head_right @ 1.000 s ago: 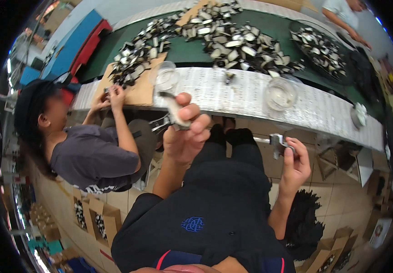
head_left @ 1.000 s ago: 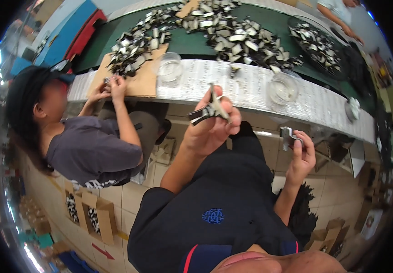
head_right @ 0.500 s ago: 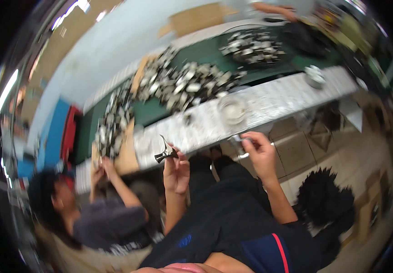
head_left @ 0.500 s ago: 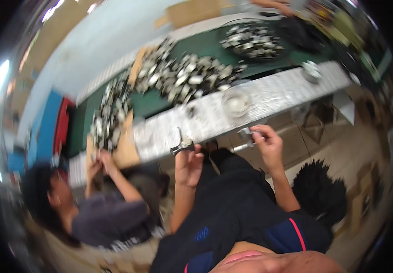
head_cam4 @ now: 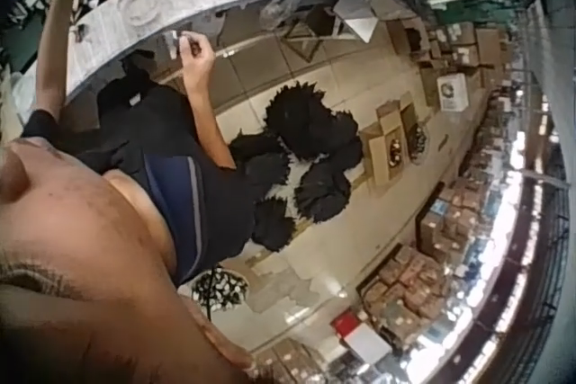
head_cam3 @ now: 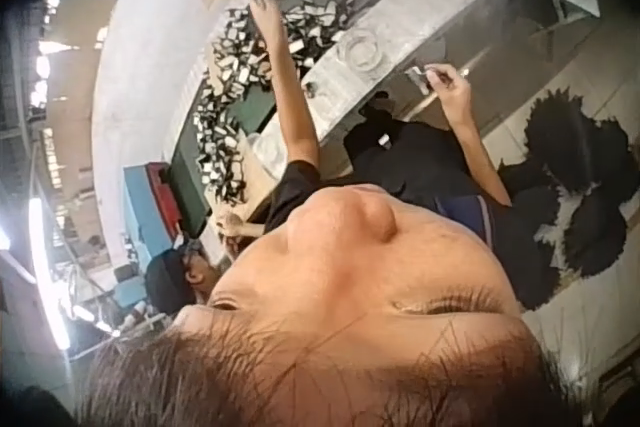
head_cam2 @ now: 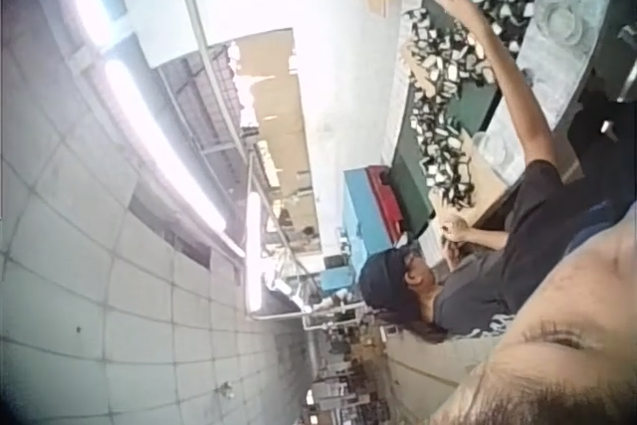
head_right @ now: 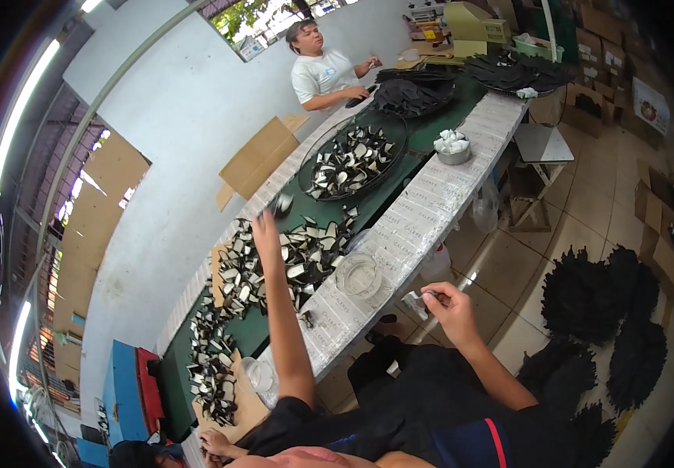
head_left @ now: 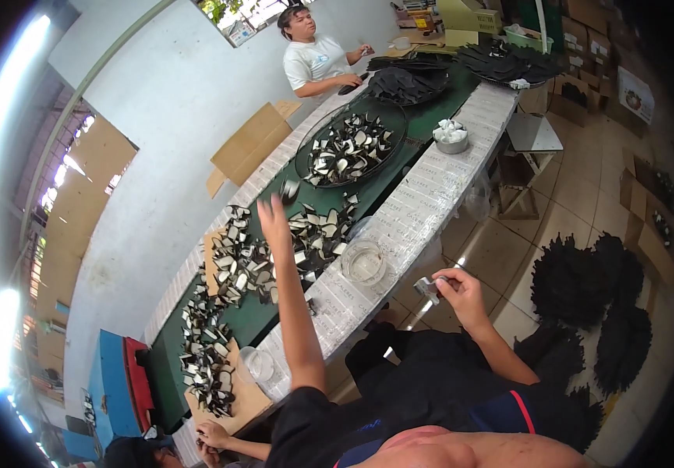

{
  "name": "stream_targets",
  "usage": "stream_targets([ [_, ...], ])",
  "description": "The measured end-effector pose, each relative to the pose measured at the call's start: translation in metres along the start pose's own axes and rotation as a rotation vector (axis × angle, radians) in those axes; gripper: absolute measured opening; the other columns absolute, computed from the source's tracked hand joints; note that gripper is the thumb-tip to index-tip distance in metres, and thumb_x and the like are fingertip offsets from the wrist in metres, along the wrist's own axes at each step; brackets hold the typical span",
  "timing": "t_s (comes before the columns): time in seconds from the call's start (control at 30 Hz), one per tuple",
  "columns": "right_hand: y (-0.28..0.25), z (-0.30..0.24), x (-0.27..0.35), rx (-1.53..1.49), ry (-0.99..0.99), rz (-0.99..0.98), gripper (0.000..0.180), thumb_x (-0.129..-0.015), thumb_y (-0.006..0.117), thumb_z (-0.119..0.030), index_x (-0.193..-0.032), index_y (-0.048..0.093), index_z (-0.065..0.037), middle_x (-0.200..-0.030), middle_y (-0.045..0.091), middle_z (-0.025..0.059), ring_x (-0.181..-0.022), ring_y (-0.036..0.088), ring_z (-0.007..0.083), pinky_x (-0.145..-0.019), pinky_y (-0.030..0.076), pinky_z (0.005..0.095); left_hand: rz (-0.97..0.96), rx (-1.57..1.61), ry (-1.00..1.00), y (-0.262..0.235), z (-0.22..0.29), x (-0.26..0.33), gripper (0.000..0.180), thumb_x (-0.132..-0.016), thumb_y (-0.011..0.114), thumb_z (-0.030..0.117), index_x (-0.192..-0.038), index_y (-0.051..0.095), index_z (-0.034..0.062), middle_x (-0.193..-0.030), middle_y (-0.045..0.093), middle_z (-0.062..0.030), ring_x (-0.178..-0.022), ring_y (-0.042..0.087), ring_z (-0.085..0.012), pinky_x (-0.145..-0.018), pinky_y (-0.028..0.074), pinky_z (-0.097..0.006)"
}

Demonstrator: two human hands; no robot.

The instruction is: Apply adhesive to small shoe components and join them together at a manufacturing workbench.

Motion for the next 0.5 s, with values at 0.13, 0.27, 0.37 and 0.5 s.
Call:
stream_targets([
  [0.13,-0.015,0.012,-0.008,0.065,0.087,0.072,0.015,-0.095,0.062,-0.010,-0.106,0.066,0.000,-0.093,0.064,0.0001,-0.082,0.058,0.0061,-0.073,0.048,0.0225,-0.283,-0.172,0.428,0.093,0.150,0.002,0.034,-0.096,0.057,0.029,-0.112,0.059,-0.0010,-0.090,0.066,-0.0196,-0.073,0.064,-0.0280,-0.062,0.052,-0.042],
  [0.27,-0.030,0.026,-0.010,0.223,0.068,0.123,0.017,-0.098,0.057,-0.014,-0.105,0.066,-0.001,-0.101,0.066,0.0048,-0.082,0.060,0.0111,-0.076,0.050,0.0247,-0.942,-0.705,0.356,0.127,0.172,0.054,0.031,-0.091,0.058,0.026,-0.116,0.063,0.0085,-0.097,0.071,-0.0123,-0.083,0.069,-0.0235,-0.064,0.056,-0.039],
  [0.37,-0.032,0.015,-0.002,0.326,0.115,-0.085,0.019,-0.100,0.055,-0.015,-0.105,0.065,0.000,-0.104,0.066,0.0067,-0.082,0.061,0.0133,-0.076,0.051,0.0267,-0.685,-0.717,-0.148,-0.051,0.073,0.117,0.031,-0.091,0.059,0.028,-0.114,0.064,0.0079,-0.097,0.071,-0.0124,-0.083,0.069,-0.0233,-0.064,0.056,-0.039],
  [0.5,0.002,0.038,0.000,0.515,0.141,-0.212,0.022,-0.100,0.055,-0.017,-0.106,0.064,0.002,-0.103,0.066,0.0092,-0.083,0.060,0.0156,-0.077,0.051,0.0290,-0.601,-0.590,-0.489,-0.112,0.006,0.203,0.031,-0.091,0.059,0.030,-0.112,0.065,0.0071,-0.096,0.070,-0.0125,-0.082,0.068,-0.0231,-0.064,0.055,-0.039],
])
Point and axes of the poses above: each hand's wrist, its own x-axis away from the middle knuckle, its own y-axis out of the palm, z = x × y, the point moved 8 cm from there along -x, towards the middle knuckle
